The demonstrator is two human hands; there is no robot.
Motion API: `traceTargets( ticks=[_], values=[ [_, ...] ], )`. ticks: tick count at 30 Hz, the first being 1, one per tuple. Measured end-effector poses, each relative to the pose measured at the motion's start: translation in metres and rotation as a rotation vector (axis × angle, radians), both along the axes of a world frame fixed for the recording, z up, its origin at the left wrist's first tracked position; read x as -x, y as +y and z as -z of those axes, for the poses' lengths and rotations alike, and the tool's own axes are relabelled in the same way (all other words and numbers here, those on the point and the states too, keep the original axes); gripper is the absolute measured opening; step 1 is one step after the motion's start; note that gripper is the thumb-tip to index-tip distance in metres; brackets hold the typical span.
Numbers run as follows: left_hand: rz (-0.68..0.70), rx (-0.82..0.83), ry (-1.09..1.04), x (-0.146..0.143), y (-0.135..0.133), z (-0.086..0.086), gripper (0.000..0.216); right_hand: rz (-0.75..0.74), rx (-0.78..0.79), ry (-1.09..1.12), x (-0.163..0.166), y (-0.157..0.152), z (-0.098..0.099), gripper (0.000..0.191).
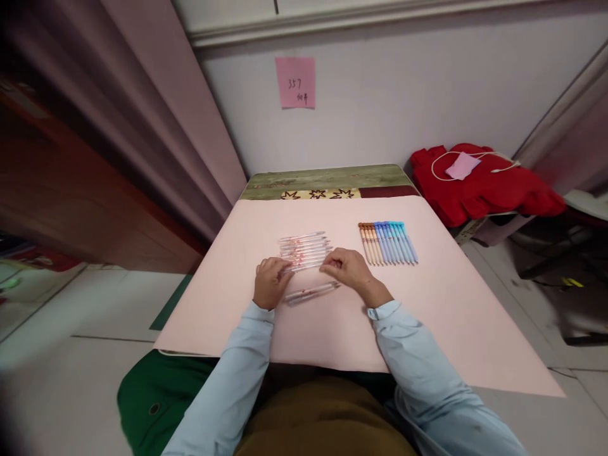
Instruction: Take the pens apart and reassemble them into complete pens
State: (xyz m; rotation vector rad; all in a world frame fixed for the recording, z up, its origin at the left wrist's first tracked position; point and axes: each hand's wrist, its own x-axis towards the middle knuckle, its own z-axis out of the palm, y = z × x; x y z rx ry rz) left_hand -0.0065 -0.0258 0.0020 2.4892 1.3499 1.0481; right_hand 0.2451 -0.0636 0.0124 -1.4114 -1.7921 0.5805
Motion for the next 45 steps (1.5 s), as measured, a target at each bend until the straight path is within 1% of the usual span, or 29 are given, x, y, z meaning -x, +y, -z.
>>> traceTargets(
  ticks=[2,4,6,8,11,15,18,22,24,27,30,32,34,38,41,43,45],
  values=[
    [0.010,0.013,-0.065,0.001,-0.001,-0.002,0.009,-0.174,0.138,0.056,-0.005,-0.002,-0.003,0.029],
    [0.047,0.044,-0.129,0.002,-0.002,-0.005,0.011,-0.286,0.227,0.057,-0.010,-0.003,-0.006,0.032],
    [0.115,0.086,-0.163,0.002,-0.003,-0.008,0.015,-0.332,0.260,0.029,-0.012,-0.003,-0.007,0.034],
    [0.196,0.122,-0.161,0.002,-0.005,-0.011,0.015,-0.350,0.277,0.020,-0.013,-0.002,-0.007,0.031],
    [0.300,0.155,-0.127,0.001,-0.007,-0.014,0.013,-0.340,0.292,0.070,-0.011,-0.003,-0.006,0.026],
    [0.381,0.171,-0.140,0.001,-0.005,-0.014,0.020,-0.285,0.294,0.131,-0.005,-0.004,-0.007,0.029],
    [0.363,0.165,-0.196,0.002,-0.003,-0.010,0.017,-0.196,0.250,0.090,0.003,-0.005,-0.009,0.027],
    [0.245,0.147,-0.261,0.003,-0.004,-0.004,0.021,-0.123,0.173,0.025,0.011,-0.005,-0.012,0.024],
    [0.188,0.120,-0.239,0.002,-0.005,-0.003,0.021,-0.138,0.150,0.000,0.011,-0.005,-0.015,0.026],
    [0.166,0.025,-0.140,-0.001,-0.008,-0.006,0.017,-0.212,0.127,-0.034,0.008,-0.005,-0.018,0.029],
    [0.142,-0.069,-0.085,-0.004,-0.009,-0.009,0.017,-0.270,0.127,-0.035,0.004,-0.005,-0.019,0.034],
    [0.153,-0.096,-0.048,-0.005,-0.009,-0.009,0.018,-0.273,0.136,0.000,0.002,-0.004,-0.018,0.034],
    [0.193,-0.107,0.005,-0.005,-0.009,-0.007,0.019,-0.251,0.126,0.050,0.001,-0.004,-0.016,0.029],
    [0.225,-0.129,0.107,-0.006,-0.009,-0.004,0.023,-0.178,0.041,0.122,0.000,-0.002,-0.011,0.022],
    [0.234,-0.108,0.131,-0.006,-0.009,-0.005,0.026,-0.114,0.007,0.153,-0.001,-0.003,-0.011,0.024],
    [0.236,-0.080,0.110,-0.006,-0.010,-0.006,0.027,-0.073,0.040,0.150,-0.002,-0.005,-0.013,0.032],
    [0.241,-0.055,0.086,-0.006,-0.010,-0.007,0.027,-0.064,0.102,0.096,-0.003,-0.006,-0.015,0.032]
  ],
)
